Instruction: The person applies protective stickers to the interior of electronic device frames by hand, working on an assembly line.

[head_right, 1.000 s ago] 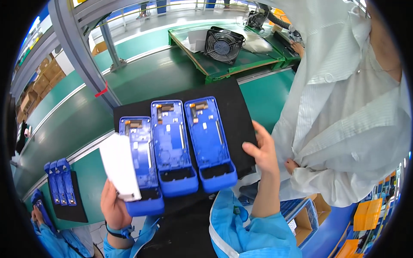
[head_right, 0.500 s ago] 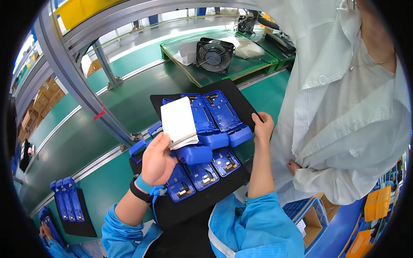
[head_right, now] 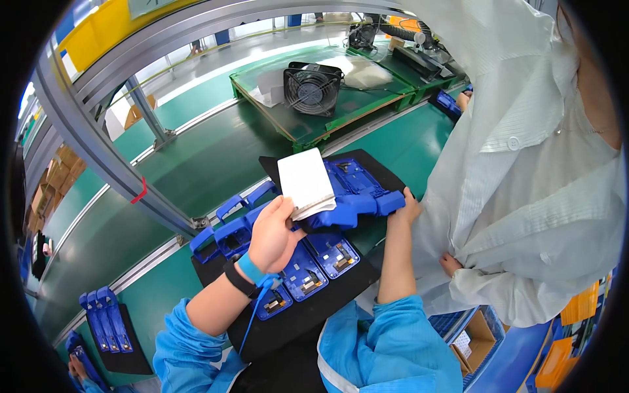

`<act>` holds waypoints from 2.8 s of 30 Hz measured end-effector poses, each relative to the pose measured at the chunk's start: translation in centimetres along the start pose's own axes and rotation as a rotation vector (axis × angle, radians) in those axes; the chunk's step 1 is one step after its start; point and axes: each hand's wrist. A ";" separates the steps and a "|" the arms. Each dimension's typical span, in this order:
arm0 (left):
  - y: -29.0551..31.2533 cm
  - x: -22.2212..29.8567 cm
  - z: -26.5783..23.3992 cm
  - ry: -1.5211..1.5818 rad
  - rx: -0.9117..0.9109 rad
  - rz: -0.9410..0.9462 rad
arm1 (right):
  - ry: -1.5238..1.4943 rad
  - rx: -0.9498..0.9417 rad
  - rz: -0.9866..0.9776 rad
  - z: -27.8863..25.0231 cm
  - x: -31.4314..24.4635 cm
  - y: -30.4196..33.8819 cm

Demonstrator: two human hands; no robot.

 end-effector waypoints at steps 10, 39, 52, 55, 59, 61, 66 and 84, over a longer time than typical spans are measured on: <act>-3.6 -2.1 1.4 -0.115 -0.025 -0.023 | -0.298 -0.470 0.548 -3.9 -0.3 7.8; 11.9 1.6 -8.7 -0.129 0.134 0.229 | -0.102 0.226 0.025 -0.8 0.0 -9.9; 14.4 1.5 -10.6 -0.352 0.313 0.370 | 0.727 -0.974 -0.091 4.9 -5.8 5.4; 13.5 1.1 -10.7 -0.347 0.283 0.365 | 0.969 -1.171 -0.554 4.9 -8.1 13.5; 13.5 0.8 -10.3 -0.388 0.287 0.406 | 0.851 -1.535 -0.988 5.2 -8.2 25.0; 13.6 0.5 -10.4 -0.442 0.267 0.411 | 0.763 -1.632 -1.133 5.1 -7.5 28.2; 14.0 -0.3 -11.1 -0.593 0.262 0.472 | 0.598 -1.705 -1.238 5.2 -4.8 30.8; 14.5 1.5 -10.7 -0.619 0.261 0.301 | 0.810 -1.873 -1.326 4.8 -3.4 31.2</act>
Point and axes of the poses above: each hand's wrist, its own y-axis away from the middle knuckle, its own z-axis out of the palm, x = y × z, and after that the axes turned 14 degrees about y, right-handed
